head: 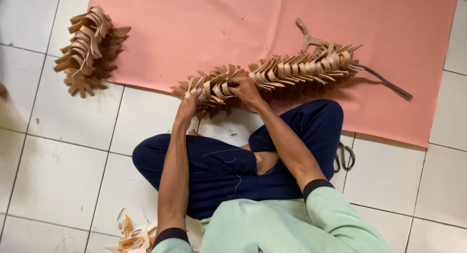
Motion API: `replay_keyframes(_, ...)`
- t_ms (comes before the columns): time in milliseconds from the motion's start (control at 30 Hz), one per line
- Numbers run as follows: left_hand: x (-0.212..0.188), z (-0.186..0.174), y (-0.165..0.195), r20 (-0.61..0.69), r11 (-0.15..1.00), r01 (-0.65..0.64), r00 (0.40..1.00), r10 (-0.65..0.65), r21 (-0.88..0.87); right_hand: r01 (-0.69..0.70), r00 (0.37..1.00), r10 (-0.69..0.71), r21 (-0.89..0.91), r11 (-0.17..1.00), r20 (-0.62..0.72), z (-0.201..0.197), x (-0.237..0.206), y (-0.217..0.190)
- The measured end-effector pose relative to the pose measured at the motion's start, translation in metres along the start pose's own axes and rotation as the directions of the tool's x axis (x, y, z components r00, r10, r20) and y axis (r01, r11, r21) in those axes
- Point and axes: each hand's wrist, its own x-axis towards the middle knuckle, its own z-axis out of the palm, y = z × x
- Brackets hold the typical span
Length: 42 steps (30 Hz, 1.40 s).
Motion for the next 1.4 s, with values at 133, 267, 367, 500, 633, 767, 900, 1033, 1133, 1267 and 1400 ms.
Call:
replay_keyframes(133, 0.001, -0.002, -0.008, -0.002, 0.999, -0.028, 1.000, 0.028, 0.037, -0.024, 0.990, 0.060, -0.270, 0.962, 0.125, 0.000, 0.015, 0.002)
replay_keyframes(267, 0.002, -0.002, -0.012, 0.008, 0.990, -0.109, 0.994, 0.109, 0.093, -0.141, 0.988, 0.150, -0.221, 0.965, 0.027, 0.009, 0.020, 0.008)
replay_keyframes(367, 0.005, -0.002, -0.015, 0.088, 0.992, -0.124, 0.988, 0.124, -0.012, -0.209, 0.966, 0.143, -0.330, 0.920, -0.214, 0.022, 0.016, 0.012)
replay_keyframes(500, 0.007, 0.000, -0.018, 0.087, 0.925, -0.379, 0.923, 0.375, 0.033, -0.231, 0.953, 0.172, -0.231, 0.945, -0.250, 0.028, 0.015, 0.015)
replay_keyframes(633, 0.007, 0.001, -0.017, 0.089, 0.943, -0.326, 0.943, 0.319, 0.073, -0.178, 0.976, 0.174, -0.017, 0.984, -0.134, 0.019, 0.015, 0.013)
replay_keyframes(767, 0.002, -0.002, -0.006, 0.110, 0.976, -0.169, 0.982, 0.154, 0.140, -0.278, 0.960, 0.264, 0.213, 0.937, 0.089, 0.017, 0.012, 0.004)
replay_keyframes(900, -0.002, -0.002, 0.000, 0.153, 0.980, -0.169, 0.977, 0.151, 0.109, -0.275, 0.961, 0.275, 0.237, 0.932, 0.032, 0.021, 0.011, -0.004)
replay_keyframes(1033, -0.001, -0.002, -0.002, 0.194, 0.994, -0.101, 0.977, 0.093, 0.031, -0.243, 0.963, 0.237, 0.031, 0.970, 0.127, 0.017, 0.014, -0.006)
replay_keyframes(1133, -0.002, -0.001, -0.001, 0.203, 0.996, -0.084, 0.975, 0.087, -0.023, -0.301, 0.940, 0.297, 0.001, 0.954, 0.167, 0.011, 0.016, -0.006)
replay_keyframes(1267, -0.007, -0.001, 0.003, 0.146, 0.998, 0.001, 0.989, 0.007, -0.057, 0.037, 0.993, -0.018, -0.157, 0.987, 0.119, 0.005, 0.015, -0.007)
replay_keyframes(1400, -0.010, 0.000, 0.011, 0.108, 0.992, 0.049, 0.994, -0.036, -0.119, 0.068, 0.994, -0.107, -0.670, 0.739, -0.017, -0.021, 0.007, -0.003)
